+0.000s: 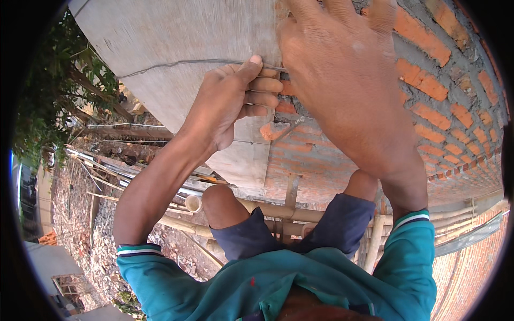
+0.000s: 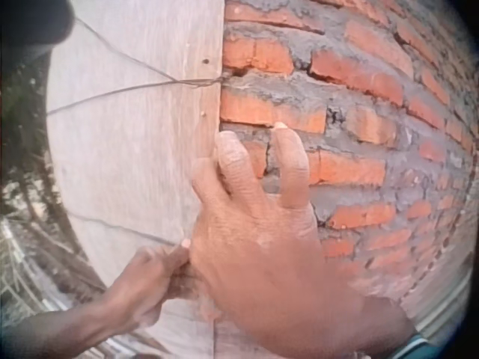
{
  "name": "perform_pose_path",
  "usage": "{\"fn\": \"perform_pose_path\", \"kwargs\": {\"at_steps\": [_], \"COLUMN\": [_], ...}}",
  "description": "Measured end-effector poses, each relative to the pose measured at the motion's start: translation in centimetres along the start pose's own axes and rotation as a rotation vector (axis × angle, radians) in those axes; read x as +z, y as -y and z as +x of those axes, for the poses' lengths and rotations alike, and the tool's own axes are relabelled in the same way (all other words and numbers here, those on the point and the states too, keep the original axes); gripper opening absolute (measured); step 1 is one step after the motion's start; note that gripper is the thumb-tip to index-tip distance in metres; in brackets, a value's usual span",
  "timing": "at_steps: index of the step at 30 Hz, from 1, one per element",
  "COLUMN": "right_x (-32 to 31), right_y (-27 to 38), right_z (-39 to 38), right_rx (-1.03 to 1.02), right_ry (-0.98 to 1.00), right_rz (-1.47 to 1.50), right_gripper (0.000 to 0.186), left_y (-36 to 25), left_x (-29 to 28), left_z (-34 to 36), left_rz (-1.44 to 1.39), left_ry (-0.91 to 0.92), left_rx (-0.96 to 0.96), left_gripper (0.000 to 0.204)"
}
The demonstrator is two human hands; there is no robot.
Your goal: The person ties a metal wire around a wooden plank attached to a brick wall. They use their hands to twist the wire and then use pliers to tighten and secure it.
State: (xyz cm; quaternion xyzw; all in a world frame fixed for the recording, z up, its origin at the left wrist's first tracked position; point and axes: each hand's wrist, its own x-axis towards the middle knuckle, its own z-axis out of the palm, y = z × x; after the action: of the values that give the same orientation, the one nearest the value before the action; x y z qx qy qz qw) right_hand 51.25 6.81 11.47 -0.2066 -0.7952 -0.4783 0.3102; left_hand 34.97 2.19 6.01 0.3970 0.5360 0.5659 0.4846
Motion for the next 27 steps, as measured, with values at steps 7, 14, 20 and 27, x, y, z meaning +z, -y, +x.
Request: {"fn": "perform_pose_path", "kwargs": {"at_steps": [7, 14, 20, 27], "right_x": [3.7, 2.9, 1.0, 1.2], "right_y": [5.6, 8.3, 7.3, 3.0], "right_z": [-0.8, -4.7, -5.5, -5.0], "right_rx": [0.224, 0.286, 0.29, 0.439], "right_ry": [-0.261, -0.139, -0.044, -0.206], "right_rz": [0.028, 0.112, 0.282, 0.583], "right_gripper": [0.02, 0.03, 0.031, 0.032], "left_y": [-1.1, -1.3, -1.5, -1.5], "left_x": [0.6, -0.3, 0.2, -0.3], "left_z": [-0.3, 0.8, 0.6, 0.6], "left_rz": [-0.26, -0.184, -0.143, -0.19], "left_ry": [-0.057, 0.202, 0.184, 0.285], "left_rx": [-0.031, 0.004, 0.017, 0.028], "left_gripper": [0.036, 0.027, 0.029, 0.03]}}
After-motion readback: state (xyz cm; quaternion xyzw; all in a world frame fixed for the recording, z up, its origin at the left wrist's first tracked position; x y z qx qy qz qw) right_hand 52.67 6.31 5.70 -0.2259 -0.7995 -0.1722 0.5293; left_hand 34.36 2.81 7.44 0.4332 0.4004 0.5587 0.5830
